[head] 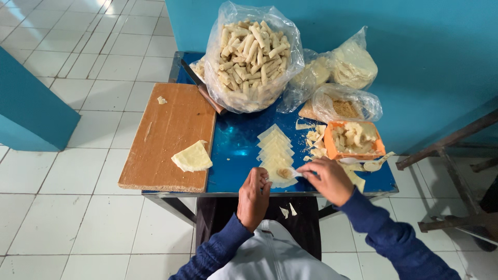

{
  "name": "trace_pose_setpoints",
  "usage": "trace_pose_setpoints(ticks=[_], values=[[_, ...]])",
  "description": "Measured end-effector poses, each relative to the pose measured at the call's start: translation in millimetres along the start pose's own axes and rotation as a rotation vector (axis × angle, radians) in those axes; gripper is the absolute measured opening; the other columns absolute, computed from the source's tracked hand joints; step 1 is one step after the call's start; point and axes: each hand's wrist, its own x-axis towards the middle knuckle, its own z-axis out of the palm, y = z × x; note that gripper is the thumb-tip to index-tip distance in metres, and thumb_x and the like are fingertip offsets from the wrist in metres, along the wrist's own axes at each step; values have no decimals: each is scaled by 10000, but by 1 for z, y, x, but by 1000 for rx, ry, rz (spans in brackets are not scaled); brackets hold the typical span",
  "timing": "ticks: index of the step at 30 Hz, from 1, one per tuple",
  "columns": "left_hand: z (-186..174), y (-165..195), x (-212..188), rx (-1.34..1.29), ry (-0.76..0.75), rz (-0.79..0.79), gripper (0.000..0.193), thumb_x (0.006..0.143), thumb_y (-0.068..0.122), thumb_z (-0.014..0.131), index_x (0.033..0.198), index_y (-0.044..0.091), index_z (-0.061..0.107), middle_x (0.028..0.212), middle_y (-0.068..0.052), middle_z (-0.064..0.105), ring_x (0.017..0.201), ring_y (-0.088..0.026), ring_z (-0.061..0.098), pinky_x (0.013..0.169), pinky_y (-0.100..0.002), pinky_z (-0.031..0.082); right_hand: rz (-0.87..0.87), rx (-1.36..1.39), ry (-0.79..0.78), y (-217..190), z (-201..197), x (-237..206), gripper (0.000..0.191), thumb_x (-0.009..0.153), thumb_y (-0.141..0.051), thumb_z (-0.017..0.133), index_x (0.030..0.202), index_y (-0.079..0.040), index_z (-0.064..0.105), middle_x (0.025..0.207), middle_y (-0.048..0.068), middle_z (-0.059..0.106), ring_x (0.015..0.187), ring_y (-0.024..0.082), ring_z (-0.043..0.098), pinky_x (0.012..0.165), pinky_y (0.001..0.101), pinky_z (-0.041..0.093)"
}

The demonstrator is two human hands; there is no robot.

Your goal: The person sits at a table folding thin flat dough sheets over filling. They spoon filling from an orange container onto a dough sheet, fold the sheet over by hand, and place the folded piece in a growing row on the table, repeating the cycle.

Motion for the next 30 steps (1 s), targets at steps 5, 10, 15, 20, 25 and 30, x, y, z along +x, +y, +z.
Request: trace_pose_setpoints(ticks=[5,10,15,20,25,30], values=[[1,-2,0,-57,-22,-17,346,847,-90,705,1126,8,525,929,-121,633,728,-208,635,676,-304,534,-179,-272,102,-20,13,-21,207,840,-70,712,1037,-133,717,907,18,637,915,246,580,784,406,420],[2,-2,4,-122,-44,-48,348,857,-101,704,1137,-3,520,921,-112,636,718,-175,639,665,-276,537,-387,-552,168,-18,21,-32,357,823,-54,672,1174,-115,686,981,13,583,912,225,555,790,389,425],[3,-4,7,-134,-38,-24,357,853,-110,706,1142,-11,521,912,-107,647,746,-163,659,676,-265,546,-385,-641,160,-17,19,-40,396,824,-76,665,1216,-132,692,966,9,565,886,215,549,777,391,418],[8,-7,11,-133,-42,-4,367,829,-124,704,1131,-13,527,915,-110,646,738,-166,665,666,-266,551,-358,-549,290,-5,0,-37,281,922,-128,673,1192,-155,747,893,-41,606,848,147,523,749,369,371],[8,-8,14,-115,-86,-25,363,815,-120,709,1111,-1,536,897,-105,662,741,-164,686,677,-268,560,27,-716,418,45,-56,0,177,988,-155,700,1119,-244,779,898,-13,621,959,209,514,919,442,320],[1,-7,13,-116,-145,14,411,787,-84,768,1105,-1,522,955,-122,663,798,-191,713,712,-291,580,184,-1042,399,75,-81,77,49,1007,-216,733,983,-186,763,966,-14,626,1040,200,497,984,442,314]])
